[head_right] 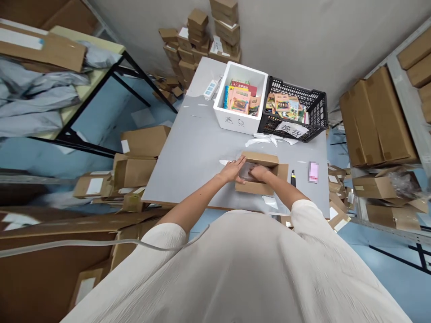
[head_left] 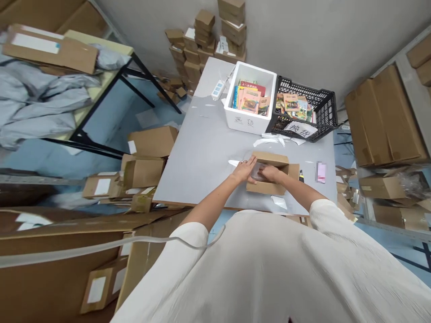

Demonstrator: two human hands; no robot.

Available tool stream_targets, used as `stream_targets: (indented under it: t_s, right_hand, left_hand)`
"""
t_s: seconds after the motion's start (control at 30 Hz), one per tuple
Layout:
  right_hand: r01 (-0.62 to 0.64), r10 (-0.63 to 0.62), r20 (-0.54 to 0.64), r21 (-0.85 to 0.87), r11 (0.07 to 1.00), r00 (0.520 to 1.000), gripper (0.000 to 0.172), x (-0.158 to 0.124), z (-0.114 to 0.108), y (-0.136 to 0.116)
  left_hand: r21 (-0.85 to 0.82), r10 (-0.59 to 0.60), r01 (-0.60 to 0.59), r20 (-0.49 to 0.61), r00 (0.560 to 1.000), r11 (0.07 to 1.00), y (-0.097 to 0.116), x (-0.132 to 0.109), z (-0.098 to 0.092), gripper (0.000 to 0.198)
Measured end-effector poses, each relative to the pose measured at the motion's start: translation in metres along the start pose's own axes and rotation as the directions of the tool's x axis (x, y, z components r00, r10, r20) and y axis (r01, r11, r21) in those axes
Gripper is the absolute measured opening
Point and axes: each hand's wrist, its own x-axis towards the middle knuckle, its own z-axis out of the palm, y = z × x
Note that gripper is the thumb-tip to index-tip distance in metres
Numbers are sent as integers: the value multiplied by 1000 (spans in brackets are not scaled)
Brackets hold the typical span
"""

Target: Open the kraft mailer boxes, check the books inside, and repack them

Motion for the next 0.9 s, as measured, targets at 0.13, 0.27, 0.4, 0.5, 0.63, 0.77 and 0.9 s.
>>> stream_targets:
  t_s: [0.13, 0.27, 0.4, 0.5, 0.63, 0.77, 0.9]
  right_hand:
    - [59, -59, -10, -28, 998, 998, 28, 20, 12, 1]
    - [53, -51, -21, 74, 996, 998, 51, 36, 24, 7]
    - [55, -56, 14, 68, 996, 998, 61, 43, 35, 12]
    - [40, -41, 19, 80, 996, 999, 57, 47, 42, 11]
    - [73, -73, 9, 41, 996, 997, 54, 53, 46, 6]
    - [75, -73, -42, 48, 996, 996, 49, 48, 45, 7]
    - [130, -130, 1, -99, 987, 992, 32, 28, 42, 13]
  left_hand:
    - [-6, 2, -2, 13, 1000, 1000, 1, -2, 2, 156]
    - [2, 3, -3, 14, 1000, 1000, 1, -5, 1, 157]
    - [10, 10, -11, 22, 1000, 1000, 0, -7, 0, 155]
    - [13, 12, -12, 26, 1000, 1000, 0, -7, 0, 156]
    - [22, 5, -6, 22, 1000, 1000, 1, -8, -2, 154]
    - [33, -11, 10, 28, 1000, 999, 5, -11, -6, 155]
    - [49, -29, 27, 50, 998, 998, 7, -11, -9, 157]
